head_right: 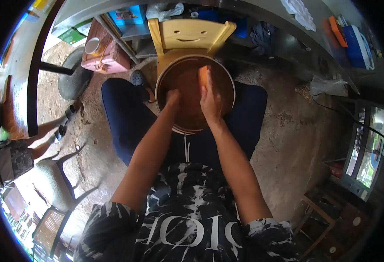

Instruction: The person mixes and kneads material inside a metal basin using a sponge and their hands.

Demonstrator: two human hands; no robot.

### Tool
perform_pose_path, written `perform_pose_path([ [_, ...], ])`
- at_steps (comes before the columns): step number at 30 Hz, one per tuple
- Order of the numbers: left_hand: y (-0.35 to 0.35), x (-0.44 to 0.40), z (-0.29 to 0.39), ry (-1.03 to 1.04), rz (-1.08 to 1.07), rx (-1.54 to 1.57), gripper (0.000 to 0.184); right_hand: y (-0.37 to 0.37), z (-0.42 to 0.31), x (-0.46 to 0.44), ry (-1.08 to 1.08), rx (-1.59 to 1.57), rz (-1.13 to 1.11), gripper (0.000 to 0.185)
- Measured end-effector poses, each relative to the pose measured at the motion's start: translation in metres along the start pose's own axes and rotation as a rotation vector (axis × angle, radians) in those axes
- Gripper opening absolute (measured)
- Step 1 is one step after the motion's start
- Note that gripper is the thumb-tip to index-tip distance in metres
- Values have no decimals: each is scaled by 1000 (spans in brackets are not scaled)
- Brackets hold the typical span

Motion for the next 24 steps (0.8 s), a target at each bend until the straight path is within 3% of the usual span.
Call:
perform_pose_path([
  [3, -15, 38, 9, -115, -52, 86, 45, 9, -12, -2, -145, -56, 29, 63],
  [4, -19, 46, 9, -199, -35, 167, 46, 19, -14, -3, -181, -66, -105, 61],
  [5, -17, 41, 3, -190, -34, 168, 46, 17, -13, -5, -185, -64, -97, 61],
  [7, -3, 7, -7, 200, -32, 48, 43, 21, -18, -8, -191, -6, -149, 60],
  [8, -9, 11, 7, 199, -20, 54, 43, 15, -18, -12, -178, -50, -74, 60],
  [10, -9, 27, -9, -211, 46, 331, 40, 13, -18, -8, -165, -61, -27, 60],
  [13, 15, -9, -24, -61, -12, 241, 40, 9, -16, -1, -142, -54, -8, 59],
  [15, 12, -1, -22, -125, 58, 347, 38, 26, -10, -1, -50, -27, -317, 59],
  [17, 0, 4, -20, -211, 141, 470, 36, 12, -13, -13, -63, -34, -179, 61],
  [19, -12, 26, 3, -77, 38, 11, 35, -12, -18, -10, -56, -56, 78, 66],
  [20, -21, 29, 4, -77, 36, 7, 35, -12, -19, -8, -76, -44, 73, 67],
  [21, -15, 35, 24, 232, -86, -535, 34, -11, -11, -3, -70, -41, 78, 67],
  [22, 11, 37, 28, 552, -207, -1073, 34, 8, 4, 3, -25, -11, -124, 65],
  [23, 52, 30, 19, 562, -200, -1072, 34, 27, 19, 9, 15, 19, -325, 64],
  [24, 56, -11, 0, 383, -57, -587, 33, 23, 27, 7, 78, -40, -267, 70],
])
Point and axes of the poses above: each hand's wrist, its own x-axis away from the middle knuckle, its own y-axis out of the palm, z = x × y, the point moved 8 cm from there along -x, towards the middle knuckle, and after that the axes turned 5 degrees about -y, right-handed, at the moved point
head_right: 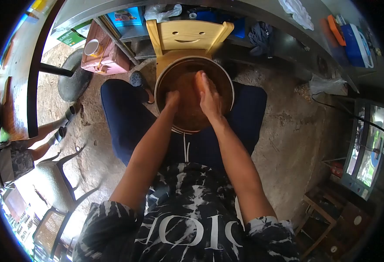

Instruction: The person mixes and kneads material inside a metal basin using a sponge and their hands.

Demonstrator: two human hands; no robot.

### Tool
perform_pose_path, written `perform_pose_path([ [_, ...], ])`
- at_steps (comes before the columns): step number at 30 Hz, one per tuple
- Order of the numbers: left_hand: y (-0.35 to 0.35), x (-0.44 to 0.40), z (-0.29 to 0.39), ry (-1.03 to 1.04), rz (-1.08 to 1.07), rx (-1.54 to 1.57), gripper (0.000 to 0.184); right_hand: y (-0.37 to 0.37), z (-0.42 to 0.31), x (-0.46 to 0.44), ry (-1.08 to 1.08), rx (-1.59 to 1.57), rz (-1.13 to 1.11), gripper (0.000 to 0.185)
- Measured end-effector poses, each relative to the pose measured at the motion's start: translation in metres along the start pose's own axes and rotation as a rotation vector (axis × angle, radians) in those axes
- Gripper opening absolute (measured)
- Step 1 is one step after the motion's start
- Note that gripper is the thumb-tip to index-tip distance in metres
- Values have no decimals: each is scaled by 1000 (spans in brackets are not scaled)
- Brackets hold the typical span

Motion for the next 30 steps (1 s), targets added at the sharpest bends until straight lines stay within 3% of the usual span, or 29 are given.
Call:
perform_pose_path([
  [1, 22, -29, -35, -220, 170, 467, 32, -4, -2, -4, -10, 4, -2, 70],
  [2, 7, 6, -21, -232, 172, 480, 32, -23, -7, -3, -20, 64, 169, 72],
  [3, -10, 32, 6, -122, 83, 270, 32, -41, -13, 8, -20, 120, 323, 74],
  [4, -39, 55, 24, -2, -4, 60, 32, -46, -18, 12, 15, 108, 326, 75],
  [5, -31, 51, 21, -2, 3, 63, 32, -44, -16, 9, 7, 108, 327, 75],
  [7, -16, 53, 27, 80, 153, 47, 35, -12, 1, 11, 131, 248, -122, 72],
  [8, -15, 60, 27, 89, 154, 51, 35, -6, 18, 12, 347, 136, -248, 71],
  [9, -41, 83, 30, 61, 168, 162, 36, -9, 16, 9, 340, 144, -243, 71],
  [11, -48, 98, 25, 10, 174, 282, 38, -50, -22, 9, -33, 204, 323, 73],
  [13, -50, 100, 21, -17, 308, 278, 39, -48, -21, 10, 15, 169, 317, 74],
  [14, -49, 98, 20, -8, 306, 274, 39, -26, -5, 11, 71, 144, 136, 73],
  [15, -57, 103, 27, 5, 221, 264, 39, -7, 10, 16, 126, 120, -46, 72],
  [16, -62, 104, 35, 21, 141, 255, 38, -1, 8, 18, 124, 77, -75, 73],
  [17, -73, 107, 42, 33, 139, 254, 38, -2, 9, 19, 128, 83, -66, 73],
  [19, -74, 101, 35, -112, -20, 215, 30, -31, -18, 10, -43, 159, 225, 75],
  [21, -74, 94, 31, -188, -15, 265, 29, -29, -13, 16, 36, 111, 200, 75],
  [23, -73, 88, 23, -239, -7, 295, 28, -3, 7, 14, 38, 35, 38, 74],
  [25, -55, 68, 8, -246, 29, 524, 30, -5, -5, 10, -19, 75, 38, 73],
  [26, 7, 27, -14, -240, 33, 523, 30, -12, -10, 6, 15, 85, 67, 70],
  [28, 106, -85, -48, -80, -121, 105, 38, -11, -14, 2, 43, 85, 80, 68],
  [29, 105, -78, -68, -91, -125, 102, 38, -14, -21, 1, -39, 58, 166, 69],
  [30, 85, -65, -79, 35, -59, 262, 40, -18, -27, 2, -118, 33, 261, 71],
])
Point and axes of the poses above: each hand's wrist, its own x-axis away from the middle knuckle, its own y-axis out of the palm, z = x × y, the point moved 8 cm from there along -x, towards the middle knuckle, and after that the axes turned 5 degrees about -y, right-handed, at the moved point
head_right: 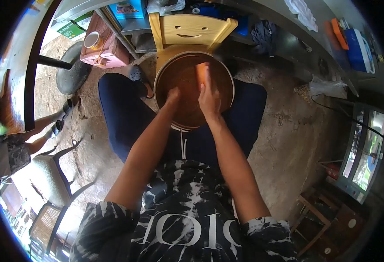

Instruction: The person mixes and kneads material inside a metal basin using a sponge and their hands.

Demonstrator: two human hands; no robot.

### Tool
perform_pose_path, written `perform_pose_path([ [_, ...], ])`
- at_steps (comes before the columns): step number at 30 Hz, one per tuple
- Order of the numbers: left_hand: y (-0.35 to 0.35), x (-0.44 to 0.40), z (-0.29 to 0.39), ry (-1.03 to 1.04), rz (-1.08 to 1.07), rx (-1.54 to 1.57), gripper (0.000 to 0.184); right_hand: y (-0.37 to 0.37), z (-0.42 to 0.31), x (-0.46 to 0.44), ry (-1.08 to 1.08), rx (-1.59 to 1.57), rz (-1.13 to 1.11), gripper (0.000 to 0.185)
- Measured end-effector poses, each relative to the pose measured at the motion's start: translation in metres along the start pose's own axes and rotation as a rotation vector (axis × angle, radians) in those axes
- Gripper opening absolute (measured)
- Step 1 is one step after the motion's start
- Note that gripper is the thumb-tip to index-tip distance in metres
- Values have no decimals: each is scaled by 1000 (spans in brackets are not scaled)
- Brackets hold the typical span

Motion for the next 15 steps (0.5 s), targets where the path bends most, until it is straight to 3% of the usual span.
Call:
perform_pose_path([
  [1, -23, 19, 10, 146, 49, 152, 42, 2, 4, 2, 8, -1, 7, 71],
  [2, -20, 51, 81, 157, 50, 143, 42, 12, 8, 2, -28, 30, -80, 70],
  [4, -83, 125, 96, -489, 67, 1141, 52, 15, 11, 0, -2, -5, -151, 67],
  [7, -111, 155, 121, -555, 55, 1049, 61, -7, -5, -2, 13, -36, 34, 64],
  [9, -107, 159, 117, -536, 86, 1107, 62, 5, 8, 8, 79, -48, -47, 64],
  [11, -108, 151, 124, -485, 109, 1168, 63, 17, 9, 7, -77, 71, -154, 68],
  [13, -115, 155, 141, -377, 1, 1361, 67, 10, 5, -3, -1, 63, -166, 69],
  [15, -113, 151, 133, -486, 16, 1292, 67, -9, -1, -2, 37, 0, 51, 64],
])
Point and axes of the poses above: each hand's wrist, its own x-axis away from the middle knuckle, its own y-axis out of the palm, z = x × y, the point moved 8 cm from there along -x, towards the middle knuckle, and after that the axes turned 5 degrees about -y, right-handed, at the moved point
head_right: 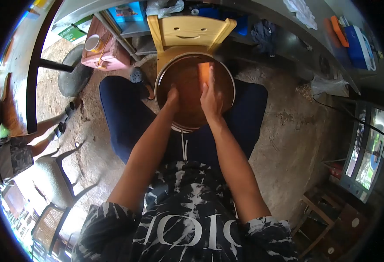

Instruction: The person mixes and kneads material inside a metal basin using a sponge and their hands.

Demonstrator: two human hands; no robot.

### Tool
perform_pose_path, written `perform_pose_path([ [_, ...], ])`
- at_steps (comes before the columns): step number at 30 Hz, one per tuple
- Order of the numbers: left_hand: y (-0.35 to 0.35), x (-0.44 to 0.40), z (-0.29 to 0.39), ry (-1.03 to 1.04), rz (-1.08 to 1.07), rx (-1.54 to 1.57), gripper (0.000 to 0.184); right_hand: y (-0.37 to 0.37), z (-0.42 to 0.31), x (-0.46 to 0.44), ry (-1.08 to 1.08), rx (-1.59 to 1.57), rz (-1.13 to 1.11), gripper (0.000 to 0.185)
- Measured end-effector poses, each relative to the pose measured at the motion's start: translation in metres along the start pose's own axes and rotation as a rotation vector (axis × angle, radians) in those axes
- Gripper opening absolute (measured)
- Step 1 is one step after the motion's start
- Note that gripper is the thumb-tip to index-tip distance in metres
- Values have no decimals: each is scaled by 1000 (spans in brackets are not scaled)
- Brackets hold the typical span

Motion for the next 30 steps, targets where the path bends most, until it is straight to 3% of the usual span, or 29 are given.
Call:
perform_pose_path([
  [2, -11, -7, -12, -63, 67, -83, 68, 5, 7, 0, -26, -29, -16, 65],
  [4, 1, -32, -15, 11, -179, 80, 69, 24, 22, -2, 155, 52, -354, 66],
  [5, 3, -38, -16, 17, -181, 82, 69, 23, 19, -4, 150, 52, -352, 66],
  [7, -7, -29, -14, 63, 12, 7, 69, 6, 12, -4, 136, -12, -92, 66],
  [8, -8, -21, -14, 60, 19, 11, 69, 10, 14, -2, 137, -16, -100, 66],
  [10, -3, 6, -6, -20, 95, -114, 68, 29, 15, 3, -67, 74, -271, 67],
  [12, -3, -28, -21, 8, -23, -5, 68, 27, 15, 1, -50, 42, -229, 67],
  [14, 1, -46, -21, 36, -124, 126, 67, 5, -1, -5, -10, -80, -23, 66],
  [17, -5, -25, -23, -35, 31, 43, 68, 26, 7, 3, -145, 47, -217, 68],
  [20, 6, 2, -8, -107, -7, 0, 67, 19, 8, -2, -65, -30, -106, 65],
  [22, 3, -15, -13, 23, -68, 61, 67, 17, 1, -4, -101, -37, -70, 62],
  [24, -5, -18, -16, 28, -108, 22, 68, 13, -1, 1, -122, -34, -26, 60],
  [26, 7, -16, -10, 47, -170, -22, 68, 36, 13, 3, -21, 28, -328, 59],
  [27, 7, -14, -13, 3, -143, -13, 70, 18, -4, -7, -154, 45, -205, 60],
  [29, 9, 1, 9, -40, -101, 9, 72, 15, -8, -7, -127, -17, -108, 60],
  [30, 12, 32, 21, -360, 23, 25, 72, 9, -7, -1, -83, -74, -14, 61],
])
Point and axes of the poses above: each hand's wrist, its own x-axis away from the middle knuckle, its own y-axis out of the palm, z = x × y, the point moved 8 cm from there along -x, towards the middle knuckle, and after that the axes turned 5 degrees about -y, right-handed, at the moved point
